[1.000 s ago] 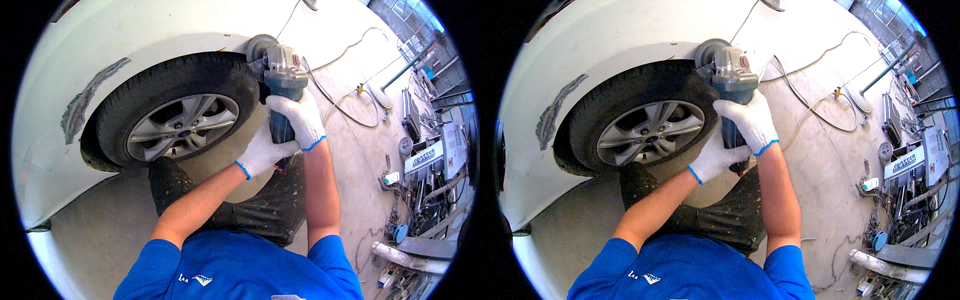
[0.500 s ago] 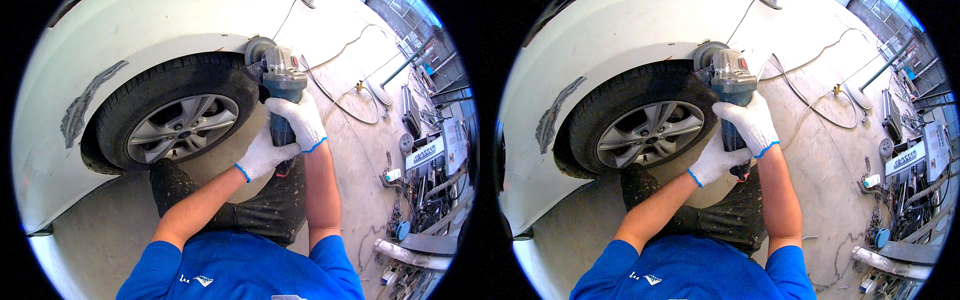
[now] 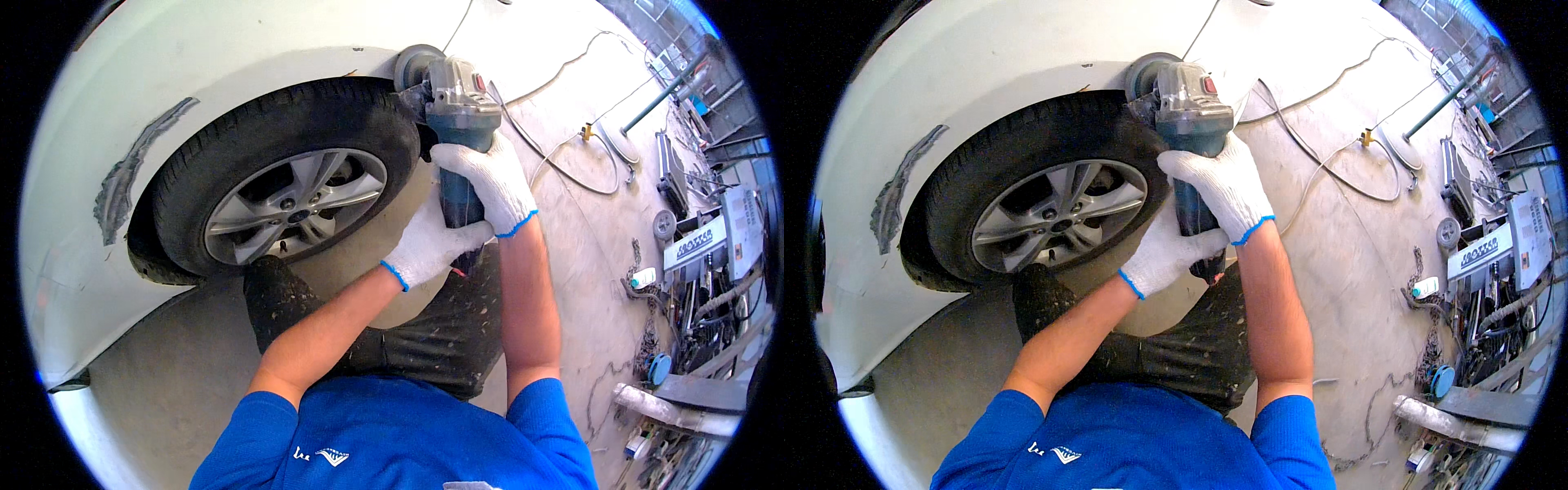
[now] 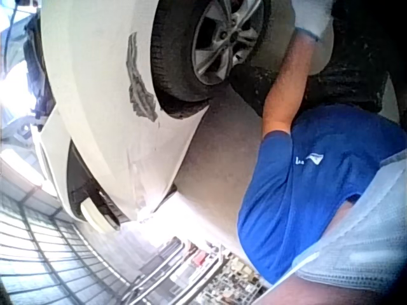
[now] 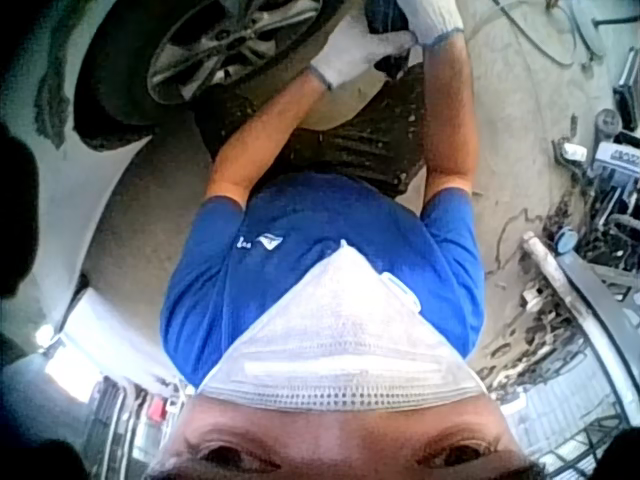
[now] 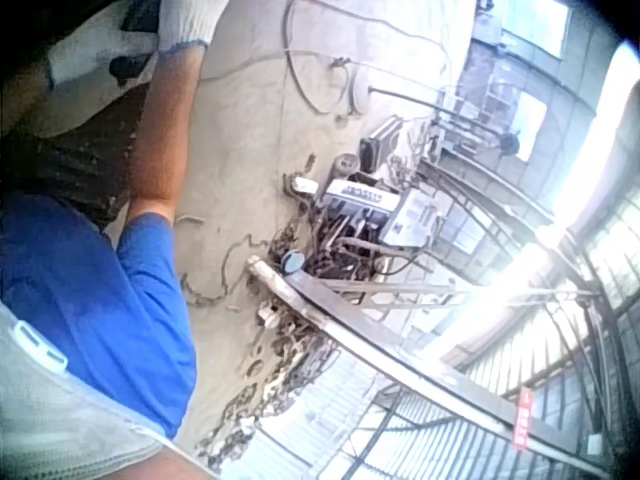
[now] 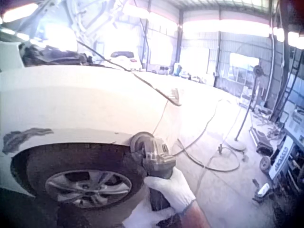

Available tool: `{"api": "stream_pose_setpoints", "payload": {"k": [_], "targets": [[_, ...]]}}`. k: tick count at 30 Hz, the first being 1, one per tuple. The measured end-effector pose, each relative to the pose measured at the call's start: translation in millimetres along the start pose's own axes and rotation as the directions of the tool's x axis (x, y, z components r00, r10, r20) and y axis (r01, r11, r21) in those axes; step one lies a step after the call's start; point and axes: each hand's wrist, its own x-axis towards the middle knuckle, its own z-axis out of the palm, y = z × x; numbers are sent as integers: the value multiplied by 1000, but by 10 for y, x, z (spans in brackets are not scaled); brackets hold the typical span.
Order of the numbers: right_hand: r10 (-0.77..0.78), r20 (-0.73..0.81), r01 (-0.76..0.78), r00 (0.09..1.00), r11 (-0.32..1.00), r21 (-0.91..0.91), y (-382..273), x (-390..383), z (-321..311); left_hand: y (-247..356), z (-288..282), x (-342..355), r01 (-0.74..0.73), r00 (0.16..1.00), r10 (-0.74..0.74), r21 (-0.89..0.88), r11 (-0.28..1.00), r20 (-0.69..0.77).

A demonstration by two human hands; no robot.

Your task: The person grinds and smooths the front bumper of a white car using a power sander, then switches to a pneumatic dent puller to work on the same area. The person repeatedly touches the surface to check smoothness and continues using the tools on the bumper.

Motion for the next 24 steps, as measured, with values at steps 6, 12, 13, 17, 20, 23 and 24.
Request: {"api": "stream_pose_setpoints", "payload": {"k": [6,12,13,17,20,23,24], "targets": [[31,0,-31,1000,999,12,31,-62,15,-111,25,-34,-61,996,66,80,995,-53],[5,-20,-5,1000,1000,-3,-23,-9,15,-31,-11,34,5,1000,-6,57,998,7],[12,-20,-12,1000,1000,1,-23,-3,10,-25,-10,40,16,1000,-17,55,998,8],[49,-11,-49,999,999,1,31,-27,-7,-33,15,7,-38,999,40,100,994,-15],[64,-10,-64,998,998,27,-10,-36,8,-81,4,16,-52,998,55,107,993,-27],[40,-29,-38,999,998,52,-35,-2,18,-83,-19,59,-9,1000,11,113,994,-21],[53,-24,-52,998,998,43,-50,-5,16,-61,-26,54,16,1000,-13,137,990,-22]]}}
